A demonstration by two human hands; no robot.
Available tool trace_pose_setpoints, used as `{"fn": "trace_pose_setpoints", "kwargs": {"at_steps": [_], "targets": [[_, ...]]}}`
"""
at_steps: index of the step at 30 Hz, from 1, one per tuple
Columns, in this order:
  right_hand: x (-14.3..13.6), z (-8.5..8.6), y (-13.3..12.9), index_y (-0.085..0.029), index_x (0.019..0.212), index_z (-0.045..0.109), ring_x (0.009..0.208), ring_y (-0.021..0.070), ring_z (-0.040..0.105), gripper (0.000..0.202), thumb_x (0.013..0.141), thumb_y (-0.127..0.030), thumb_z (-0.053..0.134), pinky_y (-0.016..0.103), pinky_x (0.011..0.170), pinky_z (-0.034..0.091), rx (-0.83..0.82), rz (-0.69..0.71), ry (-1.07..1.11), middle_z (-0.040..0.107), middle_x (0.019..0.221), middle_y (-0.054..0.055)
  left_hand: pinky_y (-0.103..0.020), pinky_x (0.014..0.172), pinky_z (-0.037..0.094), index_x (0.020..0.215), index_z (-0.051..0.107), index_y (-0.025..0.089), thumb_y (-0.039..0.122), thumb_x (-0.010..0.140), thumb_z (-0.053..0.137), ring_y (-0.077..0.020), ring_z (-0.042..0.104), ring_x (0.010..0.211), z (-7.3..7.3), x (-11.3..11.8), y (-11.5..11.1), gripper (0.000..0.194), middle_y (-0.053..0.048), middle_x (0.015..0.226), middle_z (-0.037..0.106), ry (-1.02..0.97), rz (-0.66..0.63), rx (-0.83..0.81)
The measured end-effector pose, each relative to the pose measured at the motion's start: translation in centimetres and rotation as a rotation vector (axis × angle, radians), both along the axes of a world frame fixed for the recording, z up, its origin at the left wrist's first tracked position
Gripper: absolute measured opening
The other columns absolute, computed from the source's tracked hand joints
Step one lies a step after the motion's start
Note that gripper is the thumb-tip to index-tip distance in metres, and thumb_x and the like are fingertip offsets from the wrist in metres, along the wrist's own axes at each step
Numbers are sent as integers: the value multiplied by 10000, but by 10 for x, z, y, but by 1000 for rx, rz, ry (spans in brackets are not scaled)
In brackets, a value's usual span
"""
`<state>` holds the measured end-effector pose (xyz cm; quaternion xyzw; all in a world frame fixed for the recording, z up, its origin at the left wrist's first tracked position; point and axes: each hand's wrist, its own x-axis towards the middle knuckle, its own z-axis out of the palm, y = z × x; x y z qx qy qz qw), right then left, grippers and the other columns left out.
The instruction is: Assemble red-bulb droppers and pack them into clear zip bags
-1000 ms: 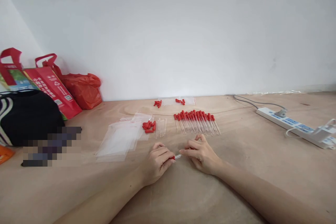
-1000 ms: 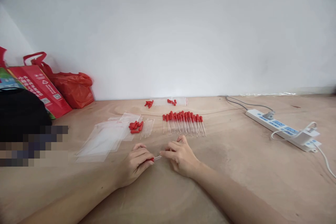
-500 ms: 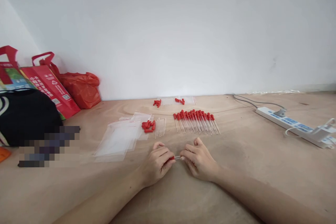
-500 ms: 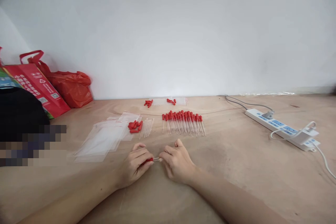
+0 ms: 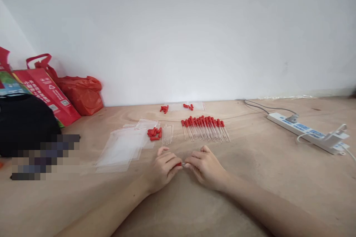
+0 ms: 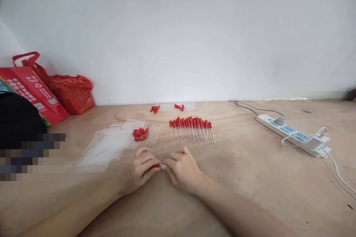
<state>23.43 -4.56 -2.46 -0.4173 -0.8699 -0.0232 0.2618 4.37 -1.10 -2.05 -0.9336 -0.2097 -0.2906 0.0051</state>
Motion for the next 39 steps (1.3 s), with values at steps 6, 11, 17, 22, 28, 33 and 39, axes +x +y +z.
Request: {"fn": "trace_pose_setpoints", "kwargs": {"at_steps": [6,11,17,22,28,33,39], "targets": [[9,3,1,-194,792,620,686,138,454,184,836,-225,444,299,643,197,78,-23,-72,587,682,26,-365,858,278,787,525,193,202,865,414,-111,544,623,3,-3,3,136,39,683,604,-6,25,-64],[17,0,7,-190,748,624,693,152,482,159,796,-224,476,297,637,212,62,-186,17,610,675,25,-360,798,378,1096,411,195,278,809,486,-174,555,799,-3,-11,9,308,-35,900,588,-146,266,-146],[39,5,53,-214,753,654,679,158,567,217,781,-262,444,261,639,305,-157,-654,349,660,703,12,-310,671,437,845,489,181,283,789,473,-172,551,739,-1,-24,18,117,-26,813,560,-18,347,-339],[36,7,91,-217,780,659,760,179,593,199,747,-267,470,288,740,326,-186,-860,376,674,737,20,-321,693,428,786,540,183,285,810,449,-168,550,732,1,-25,19,138,-21,785,567,49,334,-381],[31,0,105,-203,790,634,803,192,583,172,727,-288,499,336,807,277,-188,-932,325,666,738,31,-310,694,435,813,551,187,291,803,452,-171,545,757,3,-27,16,144,-26,811,568,41,330,-418],[32,-2,103,-194,796,612,789,192,580,197,728,-347,509,336,779,259,-156,-943,316,663,766,35,-318,707,430,850,558,183,295,804,447,-175,541,772,5,-28,15,164,-34,834,568,49,329,-437],[2,1,91,-218,729,631,799,178,560,202,773,-320,462,326,760,237,-77,-777,237,666,764,19,-302,694,427,861,558,187,306,812,437,-169,536,761,6,-29,15,177,-33,840,570,55,316,-422]]}}
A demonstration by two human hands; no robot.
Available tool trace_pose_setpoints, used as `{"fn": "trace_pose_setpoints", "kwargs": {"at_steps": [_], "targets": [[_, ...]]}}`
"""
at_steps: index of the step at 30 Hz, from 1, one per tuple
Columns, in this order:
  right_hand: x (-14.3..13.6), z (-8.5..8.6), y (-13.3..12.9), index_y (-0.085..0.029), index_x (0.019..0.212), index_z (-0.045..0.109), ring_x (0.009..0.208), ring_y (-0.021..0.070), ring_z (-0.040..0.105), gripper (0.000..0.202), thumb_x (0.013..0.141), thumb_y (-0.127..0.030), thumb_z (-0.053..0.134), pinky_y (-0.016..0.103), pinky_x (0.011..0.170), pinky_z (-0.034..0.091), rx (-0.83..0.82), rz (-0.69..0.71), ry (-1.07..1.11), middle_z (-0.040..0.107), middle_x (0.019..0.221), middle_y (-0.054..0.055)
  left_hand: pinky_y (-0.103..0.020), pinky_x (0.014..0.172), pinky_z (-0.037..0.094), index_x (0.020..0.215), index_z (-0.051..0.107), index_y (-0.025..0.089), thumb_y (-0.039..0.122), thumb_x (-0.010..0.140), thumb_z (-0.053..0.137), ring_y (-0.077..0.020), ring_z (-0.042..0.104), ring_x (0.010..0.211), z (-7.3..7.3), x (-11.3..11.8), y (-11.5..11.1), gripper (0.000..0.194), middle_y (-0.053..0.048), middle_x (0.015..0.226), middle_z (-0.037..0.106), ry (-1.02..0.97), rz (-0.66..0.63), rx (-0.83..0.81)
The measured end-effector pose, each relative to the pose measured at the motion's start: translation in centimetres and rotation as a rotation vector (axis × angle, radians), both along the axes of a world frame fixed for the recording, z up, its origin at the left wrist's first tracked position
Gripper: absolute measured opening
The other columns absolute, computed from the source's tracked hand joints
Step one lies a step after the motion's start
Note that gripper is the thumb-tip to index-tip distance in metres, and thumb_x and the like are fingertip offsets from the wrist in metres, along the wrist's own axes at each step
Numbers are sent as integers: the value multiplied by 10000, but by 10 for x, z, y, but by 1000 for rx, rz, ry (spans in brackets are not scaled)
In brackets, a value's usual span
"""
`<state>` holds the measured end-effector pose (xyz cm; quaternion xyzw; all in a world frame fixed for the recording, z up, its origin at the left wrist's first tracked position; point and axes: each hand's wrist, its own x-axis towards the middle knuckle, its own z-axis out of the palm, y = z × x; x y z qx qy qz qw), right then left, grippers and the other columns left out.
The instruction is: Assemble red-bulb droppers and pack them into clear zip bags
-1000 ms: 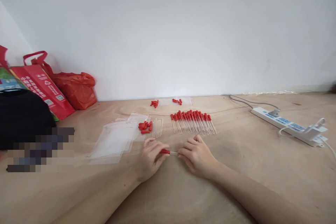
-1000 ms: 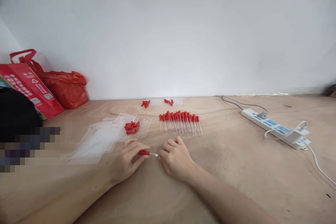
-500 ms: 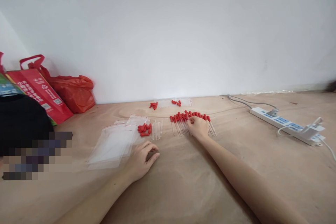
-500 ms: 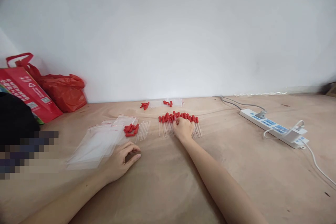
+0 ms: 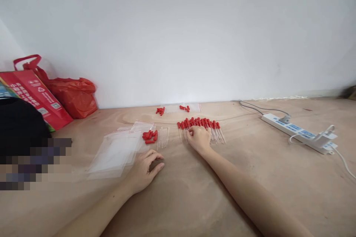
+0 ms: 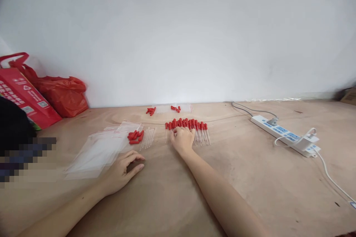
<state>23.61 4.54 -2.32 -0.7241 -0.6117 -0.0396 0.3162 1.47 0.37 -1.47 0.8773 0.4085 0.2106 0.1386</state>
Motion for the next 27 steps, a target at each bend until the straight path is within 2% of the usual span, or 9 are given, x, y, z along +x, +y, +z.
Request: {"fn": "trace_pose_setpoints", "kwargs": {"at_steps": [3,6,11,14,18,23,27], "targets": [[-25,4,0,-224,750,644,806,188,563,219,776,-303,442,334,752,235,-69,59,-19,671,763,38,-296,685,431,850,564,186,298,810,444,-168,539,755,-1,1,-1,169,-30,832,572,-5,-9,8],[-48,10,5,-195,851,634,822,204,571,227,765,-284,444,343,753,242,-141,68,13,670,777,75,-294,683,437,834,567,189,294,816,436,-169,541,751,-2,-3,3,169,-28,816,575,-15,1,47],[-71,17,18,-147,961,579,870,225,572,268,754,-253,446,353,757,262,-231,36,81,656,860,119,-327,717,424,765,570,185,270,814,410,-203,530,782,-2,-23,27,188,-46,786,568,-49,214,310],[-78,18,23,-133,942,573,875,235,578,256,742,-240,453,359,761,275,-286,19,95,652,867,137,-356,741,413,833,596,180,244,814,403,-225,519,813,-2,-32,44,205,-63,831,571,24,244,384],[-81,17,28,-121,920,573,848,239,593,243,722,-210,464,370,766,288,-332,3,98,654,854,147,-360,737,414,894,609,183,239,826,409,-225,510,813,-3,-30,57,219,-64,843,553,116,252,401],[-84,16,32,-97,952,566,856,249,594,268,710,-171,477,376,763,300,-357,-6,79,650,857,158,-338,732,424,786,601,183,201,798,456,-212,508,800,-7,-20,61,146,-50,803,530,135,250,391],[-85,20,28,-81,936,581,896,272,572,250,720,-112,459,377,756,316,-359,21,37,638,875,175,-353,742,422,756,566,186,178,799,434,-221,505,801,-4,-18,57,139,-56,814,545,83,238,422]]}}
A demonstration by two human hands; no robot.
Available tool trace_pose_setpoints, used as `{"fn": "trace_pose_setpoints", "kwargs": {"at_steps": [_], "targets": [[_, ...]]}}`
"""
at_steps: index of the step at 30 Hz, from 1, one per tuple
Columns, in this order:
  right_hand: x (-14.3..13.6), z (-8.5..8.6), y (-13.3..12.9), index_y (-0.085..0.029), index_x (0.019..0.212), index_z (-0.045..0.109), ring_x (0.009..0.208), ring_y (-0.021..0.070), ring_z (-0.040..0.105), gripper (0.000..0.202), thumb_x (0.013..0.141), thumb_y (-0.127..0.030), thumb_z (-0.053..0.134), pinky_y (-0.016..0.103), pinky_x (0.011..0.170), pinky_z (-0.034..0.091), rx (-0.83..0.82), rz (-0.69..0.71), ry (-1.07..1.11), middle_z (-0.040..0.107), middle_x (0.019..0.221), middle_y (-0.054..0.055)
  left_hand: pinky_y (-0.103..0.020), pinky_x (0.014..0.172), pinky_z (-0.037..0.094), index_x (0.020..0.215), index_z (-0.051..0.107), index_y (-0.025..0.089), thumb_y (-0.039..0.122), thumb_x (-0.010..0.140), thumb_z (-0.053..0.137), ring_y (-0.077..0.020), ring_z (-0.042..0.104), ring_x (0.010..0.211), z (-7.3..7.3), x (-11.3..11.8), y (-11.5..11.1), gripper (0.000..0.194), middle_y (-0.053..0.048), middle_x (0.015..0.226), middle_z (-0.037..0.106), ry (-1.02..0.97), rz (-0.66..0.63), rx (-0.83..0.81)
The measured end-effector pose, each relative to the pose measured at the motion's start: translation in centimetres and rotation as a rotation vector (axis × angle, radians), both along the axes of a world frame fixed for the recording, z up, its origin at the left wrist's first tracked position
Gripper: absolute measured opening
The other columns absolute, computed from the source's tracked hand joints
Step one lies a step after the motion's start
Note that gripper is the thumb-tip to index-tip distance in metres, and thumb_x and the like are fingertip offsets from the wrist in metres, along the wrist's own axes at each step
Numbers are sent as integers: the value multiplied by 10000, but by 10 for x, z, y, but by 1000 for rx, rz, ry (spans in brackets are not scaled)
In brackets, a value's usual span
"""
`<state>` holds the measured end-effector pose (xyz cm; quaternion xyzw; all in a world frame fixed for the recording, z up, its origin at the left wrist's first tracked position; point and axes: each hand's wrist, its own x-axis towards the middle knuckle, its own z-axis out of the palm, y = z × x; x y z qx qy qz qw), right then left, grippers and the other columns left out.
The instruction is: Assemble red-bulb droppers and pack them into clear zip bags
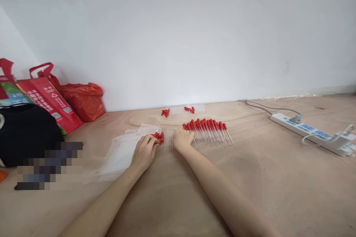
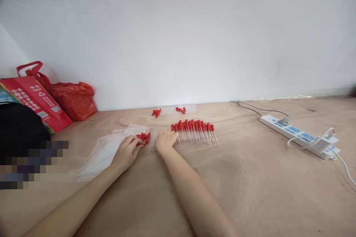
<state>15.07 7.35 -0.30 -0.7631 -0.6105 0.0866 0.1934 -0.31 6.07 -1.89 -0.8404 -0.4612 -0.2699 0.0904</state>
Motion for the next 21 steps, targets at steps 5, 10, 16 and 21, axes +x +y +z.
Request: {"fn": "trace_pose_setpoints", "kwargs": {"at_steps": [5,10,16,21], "targets": [[35,2,-28,-101,954,578,947,249,520,246,738,-113,462,336,753,346,92,130,-46,585,979,161,-363,762,420,816,513,177,220,832,391,-225,521,842,3,9,-22,130,-68,857,574,-144,-135,-31],[102,-19,-77,-160,975,548,774,158,527,229,828,-144,373,278,681,381,466,525,57,558,859,80,-318,733,448,1038,450,186,225,862,359,-182,557,830,-9,36,-52,203,-53,906,579,-229,-276,-200],[127,-33,-109,-182,886,563,725,143,541,167,840,-185,402,297,702,350,467,663,106,595,775,45,-247,702,449,991,528,179,153,876,299,-135,549,778,-11,57,-66,257,-51,877,540,-219,-457,-287],[114,-27,-111,-186,883,570,693,117,540,157,832,-173,422,292,718,315,479,697,50,616,778,29,-293,725,420,881,543,197,238,880,366,-159,563,780,-7,56,-65,182,-23,831,609,-208,-394,-324]]}}
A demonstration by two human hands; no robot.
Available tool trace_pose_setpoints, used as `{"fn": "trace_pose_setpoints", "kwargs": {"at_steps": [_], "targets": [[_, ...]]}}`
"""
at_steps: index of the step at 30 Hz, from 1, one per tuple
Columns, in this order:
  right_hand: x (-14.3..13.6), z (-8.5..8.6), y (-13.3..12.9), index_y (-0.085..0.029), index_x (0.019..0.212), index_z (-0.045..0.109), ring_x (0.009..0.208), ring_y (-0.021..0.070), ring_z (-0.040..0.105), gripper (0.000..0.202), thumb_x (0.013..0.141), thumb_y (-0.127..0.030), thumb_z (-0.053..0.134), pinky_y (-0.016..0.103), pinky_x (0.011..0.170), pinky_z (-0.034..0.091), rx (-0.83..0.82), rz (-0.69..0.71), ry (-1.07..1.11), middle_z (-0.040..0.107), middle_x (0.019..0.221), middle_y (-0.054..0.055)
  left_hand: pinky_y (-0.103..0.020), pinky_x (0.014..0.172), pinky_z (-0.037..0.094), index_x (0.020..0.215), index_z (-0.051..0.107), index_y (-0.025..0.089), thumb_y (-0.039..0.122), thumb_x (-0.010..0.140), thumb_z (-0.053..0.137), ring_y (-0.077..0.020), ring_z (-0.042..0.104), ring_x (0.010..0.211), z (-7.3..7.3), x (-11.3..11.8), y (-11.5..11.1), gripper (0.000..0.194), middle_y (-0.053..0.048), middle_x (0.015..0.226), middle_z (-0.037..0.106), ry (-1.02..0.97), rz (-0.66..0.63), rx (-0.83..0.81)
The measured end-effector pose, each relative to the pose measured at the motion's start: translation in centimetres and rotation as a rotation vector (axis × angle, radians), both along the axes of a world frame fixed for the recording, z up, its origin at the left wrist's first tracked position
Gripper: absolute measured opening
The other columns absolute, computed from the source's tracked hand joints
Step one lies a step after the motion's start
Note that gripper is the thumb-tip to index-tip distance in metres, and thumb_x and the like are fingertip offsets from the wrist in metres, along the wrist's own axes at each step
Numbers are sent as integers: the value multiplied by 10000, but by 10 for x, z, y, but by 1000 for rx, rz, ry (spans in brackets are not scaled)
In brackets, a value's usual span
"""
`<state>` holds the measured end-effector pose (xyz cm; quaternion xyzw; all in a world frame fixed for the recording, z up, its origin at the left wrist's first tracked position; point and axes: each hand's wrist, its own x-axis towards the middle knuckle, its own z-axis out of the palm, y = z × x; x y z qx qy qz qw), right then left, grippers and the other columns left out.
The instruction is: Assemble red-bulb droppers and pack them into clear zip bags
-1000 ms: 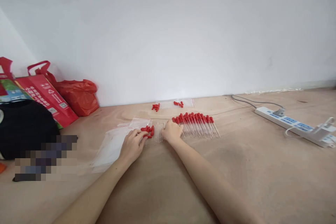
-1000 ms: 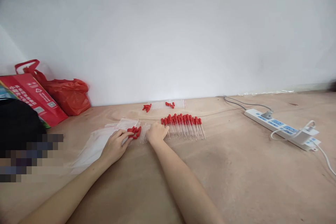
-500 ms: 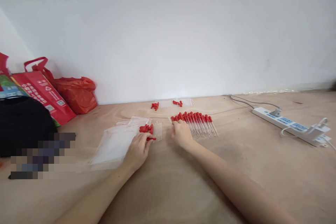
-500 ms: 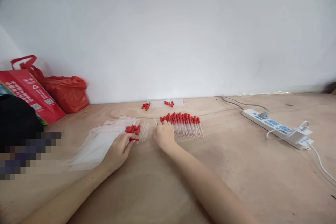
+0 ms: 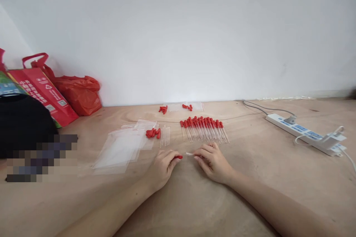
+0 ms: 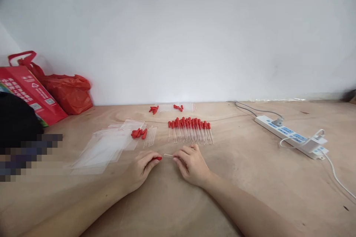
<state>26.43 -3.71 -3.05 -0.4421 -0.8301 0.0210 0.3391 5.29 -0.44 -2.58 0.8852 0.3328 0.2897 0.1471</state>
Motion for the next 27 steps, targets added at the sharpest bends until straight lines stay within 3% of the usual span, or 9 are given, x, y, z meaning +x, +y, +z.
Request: {"fn": "trace_pose_setpoints", "kwargs": {"at_steps": [15,27], "targets": [[-3,-4,1,-210,914,599,738,125,540,174,824,-176,453,347,804,259,22,66,4,633,807,21,-303,742,328,819,537,195,246,883,396,-144,553,726,4,1,-2,163,13,760,621,48,-43,92],[1,-6,10,-234,918,617,645,92,488,290,785,-76,413,331,764,233,198,149,-84,594,757,0,-340,832,261,794,545,194,214,885,372,-124,555,699,-1,-1,-4,196,11,744,639,67,-121,132]]}}
